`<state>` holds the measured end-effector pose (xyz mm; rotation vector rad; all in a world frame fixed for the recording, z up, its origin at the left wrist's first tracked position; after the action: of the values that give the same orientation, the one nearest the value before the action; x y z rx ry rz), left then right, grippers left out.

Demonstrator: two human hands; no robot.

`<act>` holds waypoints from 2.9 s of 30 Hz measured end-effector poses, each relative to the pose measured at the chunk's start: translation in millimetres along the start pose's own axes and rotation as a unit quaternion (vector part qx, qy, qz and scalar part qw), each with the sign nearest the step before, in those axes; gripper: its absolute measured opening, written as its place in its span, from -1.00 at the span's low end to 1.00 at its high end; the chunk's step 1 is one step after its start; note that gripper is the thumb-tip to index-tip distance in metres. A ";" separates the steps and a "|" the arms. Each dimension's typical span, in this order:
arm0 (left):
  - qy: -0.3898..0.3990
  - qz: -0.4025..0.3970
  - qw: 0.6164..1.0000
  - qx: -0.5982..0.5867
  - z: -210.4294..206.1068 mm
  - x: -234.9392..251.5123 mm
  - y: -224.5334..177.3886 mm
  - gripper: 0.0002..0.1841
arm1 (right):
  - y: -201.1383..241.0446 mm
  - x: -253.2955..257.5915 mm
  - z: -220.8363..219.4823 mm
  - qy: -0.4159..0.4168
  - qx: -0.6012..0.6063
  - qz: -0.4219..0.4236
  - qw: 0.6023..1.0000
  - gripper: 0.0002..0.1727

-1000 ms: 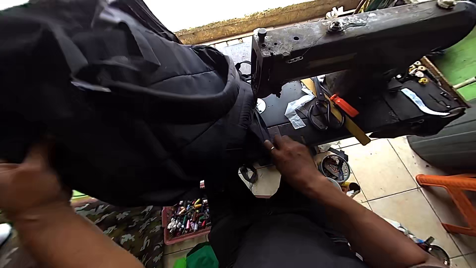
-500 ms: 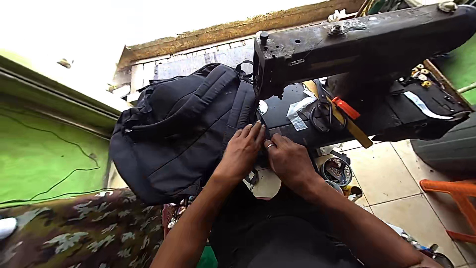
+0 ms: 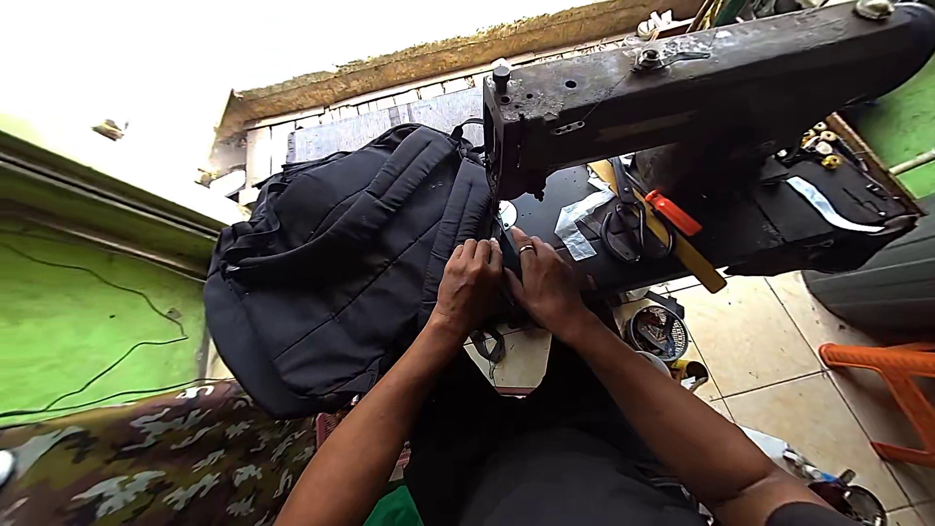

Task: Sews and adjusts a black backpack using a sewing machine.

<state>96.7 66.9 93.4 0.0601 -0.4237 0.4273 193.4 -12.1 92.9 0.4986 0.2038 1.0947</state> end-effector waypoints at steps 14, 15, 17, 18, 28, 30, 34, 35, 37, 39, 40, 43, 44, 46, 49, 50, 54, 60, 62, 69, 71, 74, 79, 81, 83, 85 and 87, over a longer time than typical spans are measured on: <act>0.069 0.083 0.991 -0.079 -3.7 0.4 -17.0 -0.72 | -7.5 -1.5 0.6 0.077 0.063 0.016 0.995 -0.46; 0.075 0.082 0.990 -0.085 -2.6 -1.2 -17.5 -0.71 | -7.7 -2.5 0.6 0.073 0.069 0.025 0.995 -0.46; 0.092 0.082 0.987 -0.099 -0.5 -3.6 -17.3 -0.66 | -7.2 -3.4 2.3 0.076 0.078 0.030 0.994 -0.46; 0.097 0.083 0.986 -0.106 0.4 -4.0 -17.0 -0.65 | -6.9 -2.8 3.2 0.084 0.081 0.028 0.993 -0.46; 0.103 0.062 0.987 -0.104 4.0 -2.8 -18.3 -0.75 | 1.4 4.7 11.1 0.185 0.014 0.016 0.983 -0.46; 0.116 0.069 0.986 -0.098 5.0 -1.1 -20.8 -0.79 | 3.1 5.2 12.5 0.204 -0.014 0.011 0.979 -0.44; 0.141 0.090 0.982 -0.083 3.2 3.5 -23.9 -0.77 | 1.9 9.4 12.3 0.217 -0.034 0.008 0.975 -0.37; 0.143 0.094 0.982 -0.078 2.2 4.8 -24.1 -0.75 | 1.9 10.9 12.5 0.216 -0.035 0.006 0.976 -0.37; 0.144 0.100 0.982 -0.064 -0.4 8.0 -23.9 -0.72 | 2.4 15.0 13.3 0.218 -0.042 -0.001 0.975 -0.36; 0.139 0.100 0.984 -0.049 -3.8 12.0 -23.4 -0.70 | 1.9 20.4 13.9 0.218 -0.052 -0.004 0.975 -0.36; 0.134 0.098 0.985 -0.044 -5.6 13.9 -22.6 -0.70 | 1.4 23.4 13.8 0.212 -0.054 -0.003 0.976 -0.38; 0.142 0.098 0.985 -0.031 -10.2 19.1 -18.0 -0.66 | -0.6 32.6 13.4 0.200 -0.053 -0.001 0.978 -0.42; 0.146 0.095 0.984 -0.026 -11.4 20.2 -16.1 -0.63 | -1.5 36.0 13.3 0.201 -0.053 -0.003 0.978 -0.44; 0.141 0.084 0.986 -0.019 -14.6 19.9 -13.1 -0.61 | -4.9 41.3 12.0 0.200 -0.050 -0.002 0.979 -0.46; 0.124 0.075 0.989 -0.016 -16.7 14.1 -11.5 -0.58 | -8.3 35.1 9.2 0.151 -0.023 -0.002 0.988 -0.45; 0.108 0.076 0.991 -0.011 -16.4 11.7 -11.6 -0.59 | -6.8 29.2 9.5 0.132 -0.014 -0.011 0.991 -0.39; 0.016 0.068 0.998 -0.011 -11.9 4.1 -12.4 -0.74 | 0.8 6.9 8.0 0.072 0.000 -0.028 0.997 -0.07; 0.047 0.065 0.997 0.000 -9.7 7.0 -14.0 -0.74 | -8.7 5.8 11.7 0.138 0.058 -0.064 0.987 -0.28; 0.065 0.072 0.995 0.009 -11.4 10.4 -14.1 -0.74 | -13.8 6.7 10.3 0.138 0.075 -0.049 0.986 -0.31; 0.111 0.130 0.979 -0.113 0.1 11.5 -13.3 -0.72 | -15.0 7.4 10.8 0.171 0.097 -0.044 0.979 -0.34; 0.090 0.126 0.972 -0.176 -0.1 11.3 -6.3 -0.78 | -15.5 6.2 9.7 0.166 0.105 -0.038 0.980 -0.34; 0.095 0.080 0.978 -0.166 -5.5 7.7 -6.2 -0.74 | -13.2 6.0 9.5 0.167 0.091 -0.029 0.981 -0.31; 0.113 0.042 0.983 -0.139 -9.1 -1.0 -6.6 -0.64 | -12.1 6.7 8.8 0.157 0.068 -0.004 0.985 -0.36; 0.117 0.040 0.983 -0.132 -8.5 -2.9 -8.3 -0.62 | -13.4 8.0 8.9 0.146 0.068 0.008 0.987 -0.39; 0.109 0.041 0.986 -0.116 -8.0 -5.2 -10.3 -0.63 | -12.0 8.4 8.8 0.145 0.061 0.007 0.988 -0.40; 0.101 0.037 0.990 -0.094 -6.1 -7.0 -10.7 -0.64 | -10.2 8.7 9.8 0.143 0.060 0.002 0.988 -0.39; 0.100 0.032 0.991 -0.082 -3.5 -6.8 -11.0 -0.64 | -12.6 10.0 10.9 0.143 0.067 -0.005 0.987 -0.38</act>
<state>97.0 54.7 87.8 -0.1543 -0.2629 0.4562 212.3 -10.9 97.2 0.4579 0.5343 1.1449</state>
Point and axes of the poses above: each hand's wrist, its own x-axis towards the middle knuckle, its own z-axis out of the back of the hand, y = z × x, the point moved 4 cm from there along x, towards the middle knuckle, and after that the axes turned 4 degrees about z, right-handed, at the moved point
